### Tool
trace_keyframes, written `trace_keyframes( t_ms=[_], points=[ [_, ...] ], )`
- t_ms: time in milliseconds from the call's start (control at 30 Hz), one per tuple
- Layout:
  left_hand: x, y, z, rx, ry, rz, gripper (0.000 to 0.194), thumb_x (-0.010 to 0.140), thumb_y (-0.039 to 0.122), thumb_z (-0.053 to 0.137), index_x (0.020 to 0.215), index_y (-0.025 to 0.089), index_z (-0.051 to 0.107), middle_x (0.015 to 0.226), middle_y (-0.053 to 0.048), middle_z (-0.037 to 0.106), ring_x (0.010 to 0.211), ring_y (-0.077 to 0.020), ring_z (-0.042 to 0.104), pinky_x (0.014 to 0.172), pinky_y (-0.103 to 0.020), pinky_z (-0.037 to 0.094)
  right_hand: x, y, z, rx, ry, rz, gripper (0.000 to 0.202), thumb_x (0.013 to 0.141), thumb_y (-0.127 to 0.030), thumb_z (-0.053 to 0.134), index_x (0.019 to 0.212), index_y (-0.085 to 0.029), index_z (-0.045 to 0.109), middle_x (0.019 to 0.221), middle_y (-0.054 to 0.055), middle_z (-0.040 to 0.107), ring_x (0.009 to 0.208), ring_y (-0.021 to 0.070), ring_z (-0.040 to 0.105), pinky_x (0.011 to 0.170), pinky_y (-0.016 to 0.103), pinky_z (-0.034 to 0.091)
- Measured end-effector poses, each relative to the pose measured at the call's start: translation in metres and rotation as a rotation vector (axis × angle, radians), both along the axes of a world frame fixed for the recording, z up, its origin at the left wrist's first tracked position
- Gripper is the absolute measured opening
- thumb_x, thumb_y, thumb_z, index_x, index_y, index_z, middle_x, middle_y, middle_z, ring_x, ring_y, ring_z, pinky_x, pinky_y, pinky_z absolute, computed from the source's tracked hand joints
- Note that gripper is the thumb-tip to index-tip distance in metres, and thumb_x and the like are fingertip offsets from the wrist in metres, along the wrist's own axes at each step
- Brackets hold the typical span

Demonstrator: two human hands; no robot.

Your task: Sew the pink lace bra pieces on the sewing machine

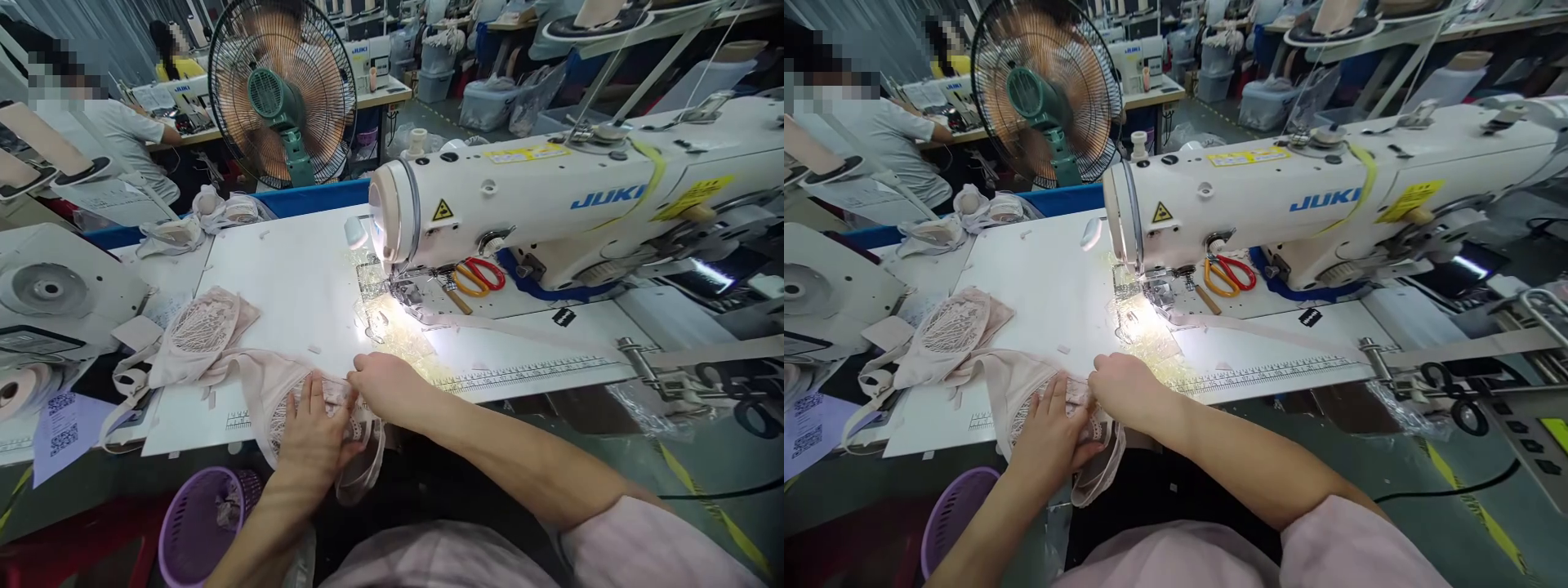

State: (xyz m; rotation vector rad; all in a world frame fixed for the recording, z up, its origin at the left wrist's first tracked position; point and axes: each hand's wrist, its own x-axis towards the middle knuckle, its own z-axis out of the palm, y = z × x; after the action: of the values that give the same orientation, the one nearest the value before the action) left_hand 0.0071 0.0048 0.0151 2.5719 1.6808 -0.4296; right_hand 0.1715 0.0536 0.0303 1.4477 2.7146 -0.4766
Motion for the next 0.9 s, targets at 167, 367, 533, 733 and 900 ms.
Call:
trace_keyframes(
  t_ms=[167, 367, 533, 733, 900],
  points=[
    [0.002, 0.001, 0.004, -0.055, -0.001, 0.016, 0.077, 0.078, 0.043, 0.077, 0.147, 0.037, 0.043, 0.155, -0.022, 0.037, 0.143, -0.0436, 0.032, 0.110, -0.062, 0.033, 0.013, -0.005, -0.008, 0.058, 0.014, -0.035, 0.019, 0.087, -0.010, 0.052, 0.096, -0.017, 0.067, 0.084, 0.007, 0.059, 0.076, 0.0177, 0.054, 0.058, 0.029, 0.027],
    [-0.003, 0.000, -0.001, 0.014, -0.043, -0.049, 0.072, 0.079, 0.042, 0.075, 0.145, 0.030, 0.048, 0.152, -0.026, 0.039, 0.141, -0.0460, 0.034, 0.106, -0.064, 0.036, 0.004, -0.004, -0.018, 0.067, 0.051, -0.010, 0.019, 0.085, -0.011, 0.054, 0.096, -0.017, 0.067, 0.084, 0.006, 0.060, 0.077, 0.0183, 0.055, 0.057, 0.030, 0.028],
    [-0.008, -0.001, -0.008, 0.047, -0.050, -0.079, 0.072, 0.078, 0.042, 0.076, 0.143, 0.029, 0.050, 0.151, -0.028, 0.040, 0.139, -0.0470, 0.037, 0.104, -0.065, 0.038, 0.000, -0.003, -0.016, 0.065, 0.058, 0.007, 0.016, 0.086, -0.011, 0.054, 0.094, -0.016, 0.067, 0.085, 0.007, 0.061, 0.078, 0.0198, 0.057, 0.060, 0.030, 0.032],
    [-0.011, -0.001, -0.013, 0.103, -0.073, -0.096, 0.075, 0.078, 0.041, 0.077, 0.146, 0.036, 0.046, 0.151, -0.024, 0.041, 0.138, -0.0466, 0.039, 0.103, -0.065, 0.040, 0.014, -0.012, 0.005, -0.052, -0.030, -0.040, 0.016, 0.084, -0.009, 0.057, 0.091, -0.016, 0.069, 0.086, 0.008, 0.062, 0.079, 0.0202, 0.058, 0.061, 0.030, 0.034],
    [-0.009, -0.001, -0.016, 0.116, -0.084, -0.087, 0.071, 0.079, 0.044, 0.075, 0.144, 0.038, 0.048, 0.149, -0.023, 0.043, 0.137, -0.0475, 0.040, 0.101, -0.067, 0.040, 0.025, -0.024, 0.024, -0.055, 0.027, -0.183, 0.018, 0.089, -0.009, 0.049, 0.093, -0.015, 0.065, 0.089, 0.009, 0.064, 0.081, 0.0197, 0.060, 0.065, 0.029, 0.037]
  ],
)
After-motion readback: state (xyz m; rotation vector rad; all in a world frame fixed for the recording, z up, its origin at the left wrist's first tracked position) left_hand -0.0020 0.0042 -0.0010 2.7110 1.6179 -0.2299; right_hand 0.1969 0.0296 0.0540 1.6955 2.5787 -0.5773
